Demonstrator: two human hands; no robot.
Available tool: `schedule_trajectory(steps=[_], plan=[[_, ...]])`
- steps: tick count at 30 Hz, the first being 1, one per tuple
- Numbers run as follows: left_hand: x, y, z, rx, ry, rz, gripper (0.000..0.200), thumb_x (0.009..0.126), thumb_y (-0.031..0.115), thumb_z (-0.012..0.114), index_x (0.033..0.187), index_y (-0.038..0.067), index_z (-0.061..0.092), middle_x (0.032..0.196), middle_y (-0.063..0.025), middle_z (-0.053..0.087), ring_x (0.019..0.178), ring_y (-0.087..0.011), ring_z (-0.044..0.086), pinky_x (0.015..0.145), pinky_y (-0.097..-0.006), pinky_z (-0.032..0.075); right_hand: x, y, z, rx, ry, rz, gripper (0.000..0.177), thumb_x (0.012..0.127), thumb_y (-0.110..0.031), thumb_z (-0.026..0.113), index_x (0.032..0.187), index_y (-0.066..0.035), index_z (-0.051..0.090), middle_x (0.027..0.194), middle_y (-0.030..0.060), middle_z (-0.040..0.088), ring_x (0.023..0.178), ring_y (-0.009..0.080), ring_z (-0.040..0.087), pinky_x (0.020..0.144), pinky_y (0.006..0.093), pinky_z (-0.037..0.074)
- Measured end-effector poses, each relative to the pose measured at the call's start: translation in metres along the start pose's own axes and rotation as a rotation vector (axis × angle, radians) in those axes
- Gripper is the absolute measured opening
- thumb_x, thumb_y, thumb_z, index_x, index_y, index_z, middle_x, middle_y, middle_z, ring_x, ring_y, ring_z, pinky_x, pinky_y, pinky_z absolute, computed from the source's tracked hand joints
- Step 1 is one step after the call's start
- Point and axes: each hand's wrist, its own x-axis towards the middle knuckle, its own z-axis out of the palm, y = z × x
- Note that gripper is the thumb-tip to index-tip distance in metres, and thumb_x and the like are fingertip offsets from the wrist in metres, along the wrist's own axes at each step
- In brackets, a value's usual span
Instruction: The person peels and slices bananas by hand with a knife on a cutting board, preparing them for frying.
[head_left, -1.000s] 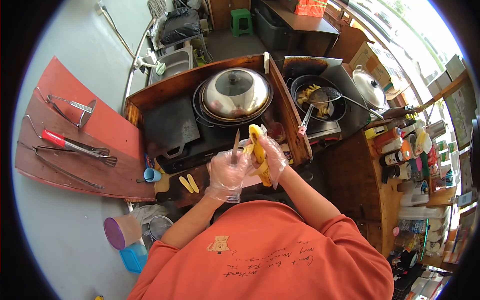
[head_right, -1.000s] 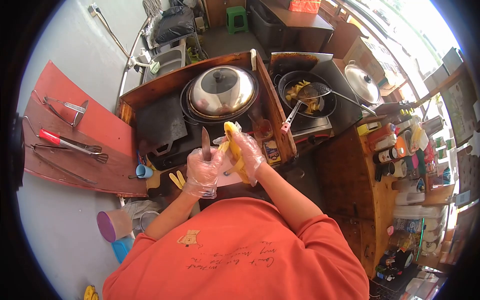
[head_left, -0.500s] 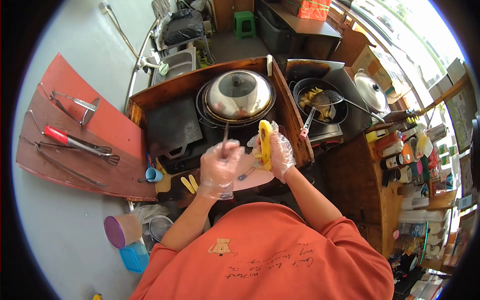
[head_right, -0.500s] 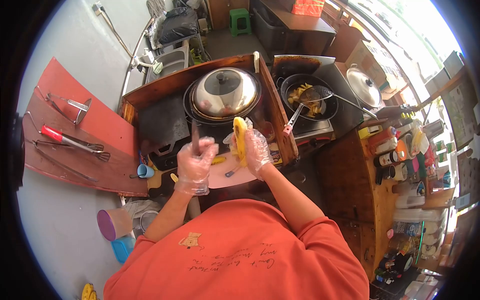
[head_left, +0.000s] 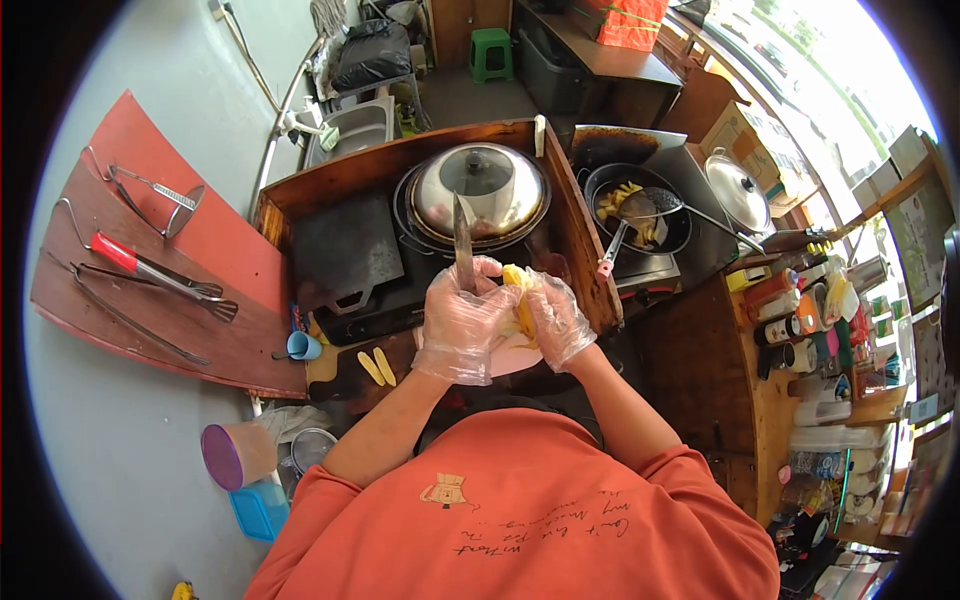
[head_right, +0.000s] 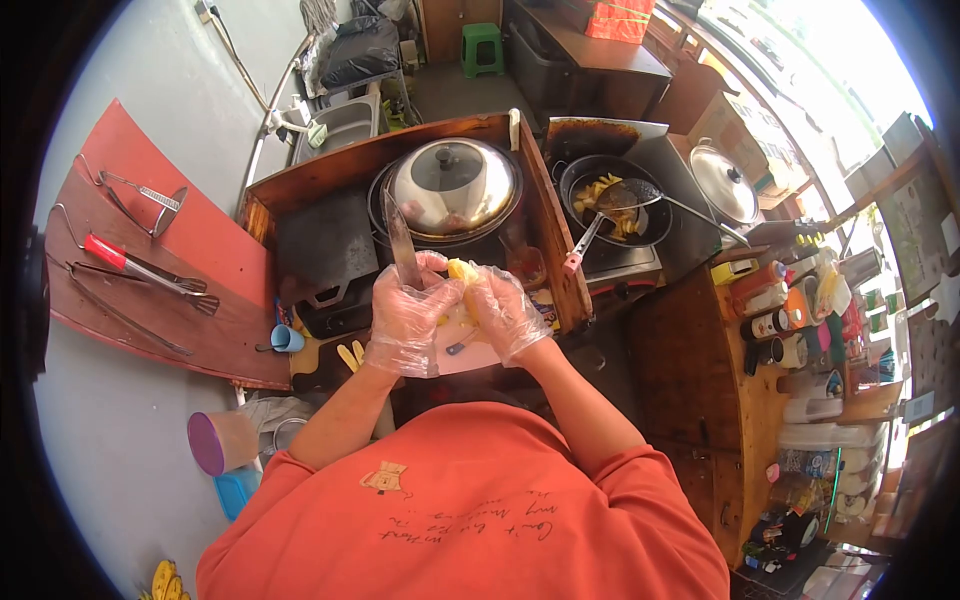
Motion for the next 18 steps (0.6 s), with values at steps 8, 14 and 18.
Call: schedule_trajectory(steps=[8,14,18], plan=[[0.004,-0.007,-0.003,0.039,-0.119,0.023,0.024,0.081,0.003,0.081,0.100,0.002,0.066,0.084,-0.0005,0.066,0.073,-0.0049,0.059,0.068,-0.0226,0.051,-0.007,-0.005,-0.003,0.071,0.049,0.012,0.030,0.106,-0.028,0.046,0.105,-0.002,0.061,0.090,0.0044,0.057,0.083,0.0152,0.053,0.076,0.0326,0.047],[0.003,-0.004,0.006,-0.036,-0.122,0.018,0.021,0.081,0.002,0.081,0.096,0.001,0.066,0.086,-0.0018,0.068,0.077,-0.0061,0.062,0.074,-0.0236,0.054,-0.012,0.000,-0.010,0.033,0.024,0.088,0.037,0.107,-0.031,0.045,0.123,-0.002,0.061,0.108,0.0064,0.063,0.096,0.0150,0.059,0.087,0.0318,0.049],[0.003,-0.005,0.006,0.004,-0.127,0.022,0.019,0.082,0.002,0.080,0.095,0.001,0.067,0.087,-0.0030,0.069,0.077,-0.0070,0.063,0.074,-0.0242,0.054,-0.012,-0.002,-0.011,-0.063,0.078,-0.014,0.032,0.107,-0.031,0.046,0.101,-0.004,0.062,0.088,0.0023,0.056,0.081,0.0136,0.052,0.073,0.0324,0.046]])
